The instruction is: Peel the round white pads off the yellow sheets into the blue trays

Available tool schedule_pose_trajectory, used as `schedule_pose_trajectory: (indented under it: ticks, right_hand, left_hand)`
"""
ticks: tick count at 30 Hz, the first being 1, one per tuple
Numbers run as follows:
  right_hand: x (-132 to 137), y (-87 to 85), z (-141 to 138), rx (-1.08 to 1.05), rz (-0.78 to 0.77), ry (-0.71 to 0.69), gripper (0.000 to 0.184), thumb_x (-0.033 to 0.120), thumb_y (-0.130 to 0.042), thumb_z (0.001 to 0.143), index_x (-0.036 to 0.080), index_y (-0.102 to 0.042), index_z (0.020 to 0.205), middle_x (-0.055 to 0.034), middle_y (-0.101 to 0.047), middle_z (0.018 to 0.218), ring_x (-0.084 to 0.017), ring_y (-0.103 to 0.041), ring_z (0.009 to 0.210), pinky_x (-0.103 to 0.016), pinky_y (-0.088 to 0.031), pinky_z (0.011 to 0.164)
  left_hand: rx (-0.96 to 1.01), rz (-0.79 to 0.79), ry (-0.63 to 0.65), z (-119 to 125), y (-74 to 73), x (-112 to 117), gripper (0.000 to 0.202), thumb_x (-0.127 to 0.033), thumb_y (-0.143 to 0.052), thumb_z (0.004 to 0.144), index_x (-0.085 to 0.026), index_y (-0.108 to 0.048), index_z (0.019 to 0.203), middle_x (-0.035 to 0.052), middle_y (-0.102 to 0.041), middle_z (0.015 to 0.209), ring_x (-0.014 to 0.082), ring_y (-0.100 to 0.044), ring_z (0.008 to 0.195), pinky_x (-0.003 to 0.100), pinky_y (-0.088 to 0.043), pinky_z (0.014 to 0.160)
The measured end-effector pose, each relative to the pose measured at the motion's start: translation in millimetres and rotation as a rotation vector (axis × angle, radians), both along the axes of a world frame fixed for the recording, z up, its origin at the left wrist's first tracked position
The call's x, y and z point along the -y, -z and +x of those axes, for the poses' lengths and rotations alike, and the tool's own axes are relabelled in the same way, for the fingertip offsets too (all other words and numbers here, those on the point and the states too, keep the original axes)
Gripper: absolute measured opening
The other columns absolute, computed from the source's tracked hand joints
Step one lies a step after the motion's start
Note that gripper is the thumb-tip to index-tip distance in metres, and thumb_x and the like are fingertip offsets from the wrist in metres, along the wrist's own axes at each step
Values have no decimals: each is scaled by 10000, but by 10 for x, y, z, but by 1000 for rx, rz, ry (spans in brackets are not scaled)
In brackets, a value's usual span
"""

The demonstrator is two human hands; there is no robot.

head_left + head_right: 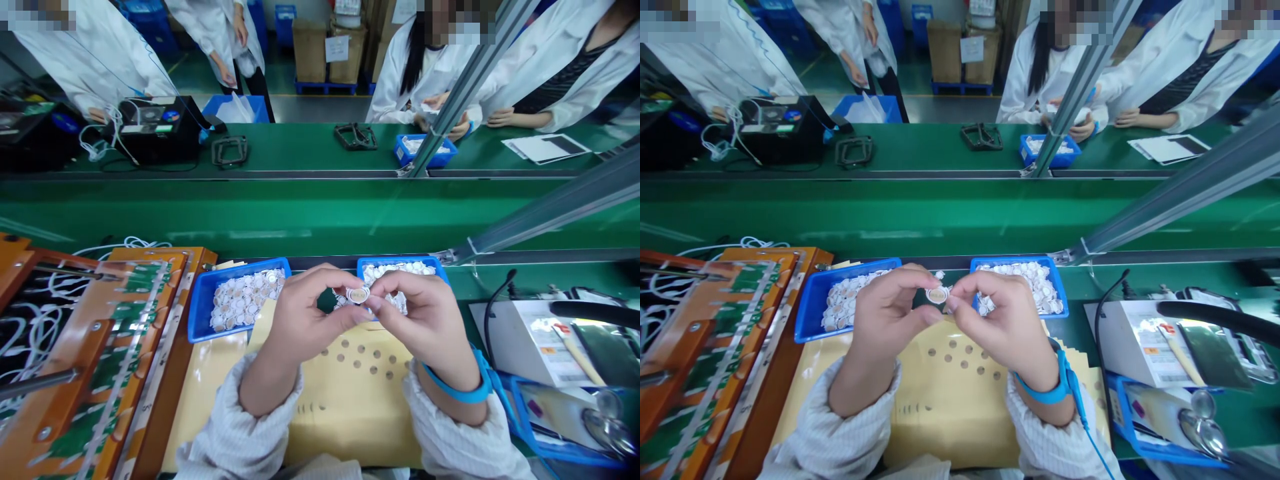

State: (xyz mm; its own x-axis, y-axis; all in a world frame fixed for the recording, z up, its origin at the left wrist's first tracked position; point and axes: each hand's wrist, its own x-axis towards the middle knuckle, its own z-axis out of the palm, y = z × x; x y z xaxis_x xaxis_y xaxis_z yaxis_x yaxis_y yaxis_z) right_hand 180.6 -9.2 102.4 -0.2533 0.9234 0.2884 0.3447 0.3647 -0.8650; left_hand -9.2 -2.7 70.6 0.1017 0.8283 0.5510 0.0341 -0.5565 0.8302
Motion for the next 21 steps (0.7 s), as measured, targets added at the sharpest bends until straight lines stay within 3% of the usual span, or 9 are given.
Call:
schedule_pose_trajectory:
  ticks: [4, 10, 21]
  right_hand:
    - [3, -4, -23, 69, 62, 19, 112, 180, -711, 920, 233, -704, 822, 32, -723, 692, -151, -676, 616, -279, -499, 617]
    - [11, -32, -42, 119, 113, 34, 128, 156, -686, 922, 233, -685, 820, 33, -713, 694, -154, -676, 624, -283, -488, 615]
    - [53, -51, -53, 158, 142, 48, 142, 156, -676, 931, 227, -657, 810, 32, -698, 699, -151, -667, 637, -285, -477, 622]
  left_hand:
    - [-28, -128, -26, -11, -24, 34, 113, -280, -688, 1035, -221, -768, 982, 24, -784, 865, 139, -717, 736, 248, -555, 653]
    - [-33, -177, -86, 43, 11, 45, 60, -261, -746, 984, -219, -784, 965, 25, -787, 856, 152, -722, 732, 255, -569, 645]
    - [87, -327, -31, 95, 43, 2, 113, -289, -808, 908, -190, -770, 870, 12, -732, 712, 132, -665, 624, 218, -528, 551]
